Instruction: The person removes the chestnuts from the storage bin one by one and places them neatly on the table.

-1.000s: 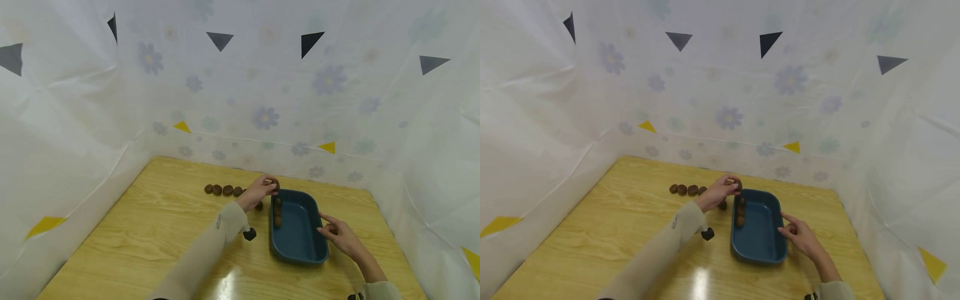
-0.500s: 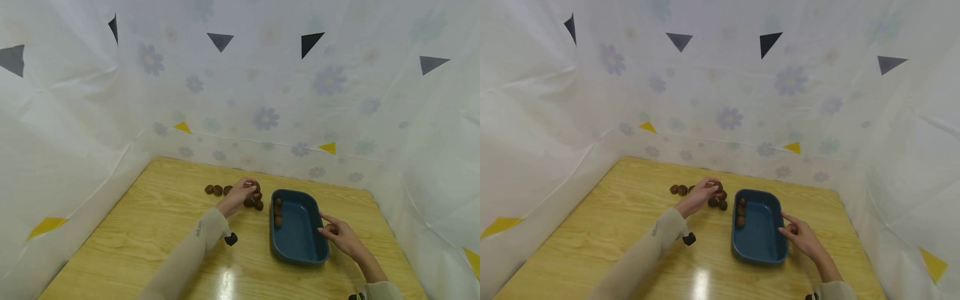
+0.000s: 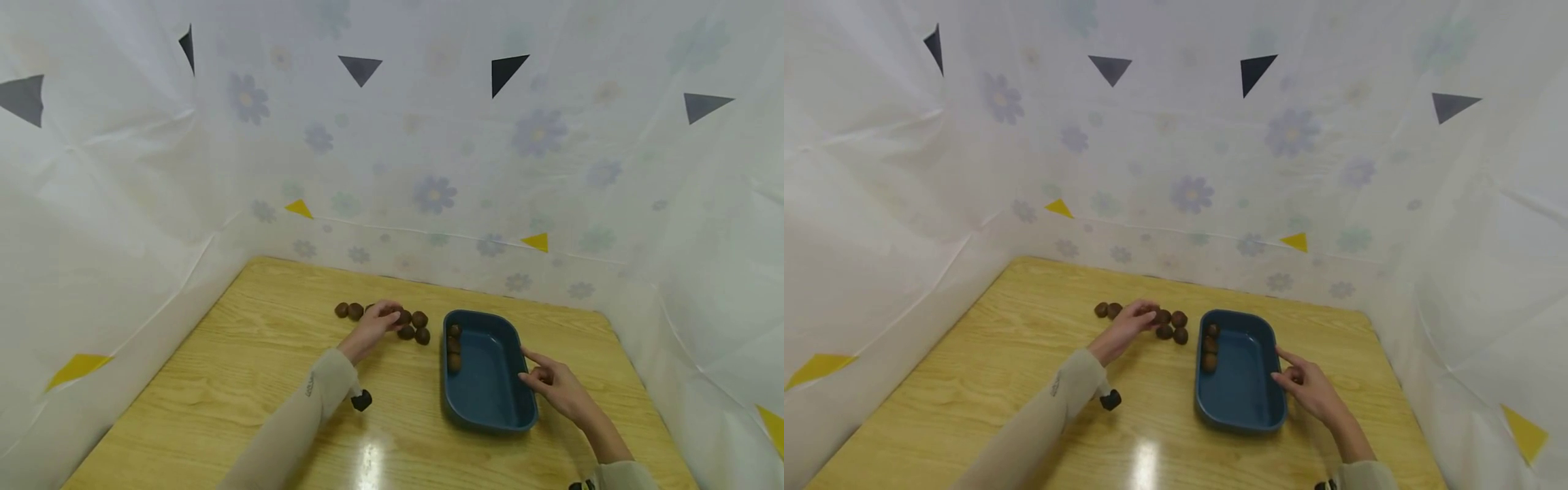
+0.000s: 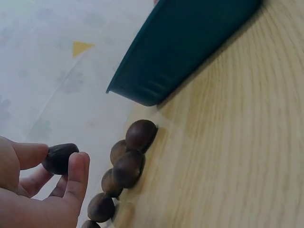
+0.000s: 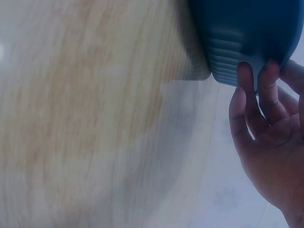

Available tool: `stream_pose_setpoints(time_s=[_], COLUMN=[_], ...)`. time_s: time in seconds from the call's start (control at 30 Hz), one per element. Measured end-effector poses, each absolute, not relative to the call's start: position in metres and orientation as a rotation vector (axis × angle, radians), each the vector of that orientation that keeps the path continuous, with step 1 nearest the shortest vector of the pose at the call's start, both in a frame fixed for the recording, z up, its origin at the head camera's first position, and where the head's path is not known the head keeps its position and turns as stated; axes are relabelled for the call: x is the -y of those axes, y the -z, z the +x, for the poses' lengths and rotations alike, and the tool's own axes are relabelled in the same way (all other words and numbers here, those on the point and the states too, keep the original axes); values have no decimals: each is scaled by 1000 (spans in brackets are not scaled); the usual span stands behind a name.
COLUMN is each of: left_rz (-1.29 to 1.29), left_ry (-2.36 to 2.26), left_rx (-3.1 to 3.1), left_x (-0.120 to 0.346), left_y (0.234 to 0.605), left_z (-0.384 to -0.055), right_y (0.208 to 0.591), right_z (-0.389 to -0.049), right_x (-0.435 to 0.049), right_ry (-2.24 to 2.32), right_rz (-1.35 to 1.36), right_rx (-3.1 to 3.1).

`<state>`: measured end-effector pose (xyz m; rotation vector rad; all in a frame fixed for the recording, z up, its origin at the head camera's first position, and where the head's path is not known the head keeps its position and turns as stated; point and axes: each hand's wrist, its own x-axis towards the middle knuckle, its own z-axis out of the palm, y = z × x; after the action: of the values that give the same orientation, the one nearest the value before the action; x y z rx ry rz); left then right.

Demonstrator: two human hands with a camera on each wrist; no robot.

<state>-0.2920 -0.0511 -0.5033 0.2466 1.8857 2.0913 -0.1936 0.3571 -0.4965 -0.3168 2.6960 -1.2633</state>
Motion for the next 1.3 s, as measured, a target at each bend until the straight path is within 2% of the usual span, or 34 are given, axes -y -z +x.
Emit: stream_pose_setpoints(time_s=[0.57, 1.3], left_rz=[52, 42], left_ry=[-1974, -1844], left_rx=[-2061, -2255], left_x=[58, 54], left_y=[523, 521], left_z=[-290, -287], right_y=[498, 498], right_z=[-193, -195], right_x=[-358, -358], right_ry=[1280, 1280], right_rz=[-322, -305], right_rx=[-2685, -2687])
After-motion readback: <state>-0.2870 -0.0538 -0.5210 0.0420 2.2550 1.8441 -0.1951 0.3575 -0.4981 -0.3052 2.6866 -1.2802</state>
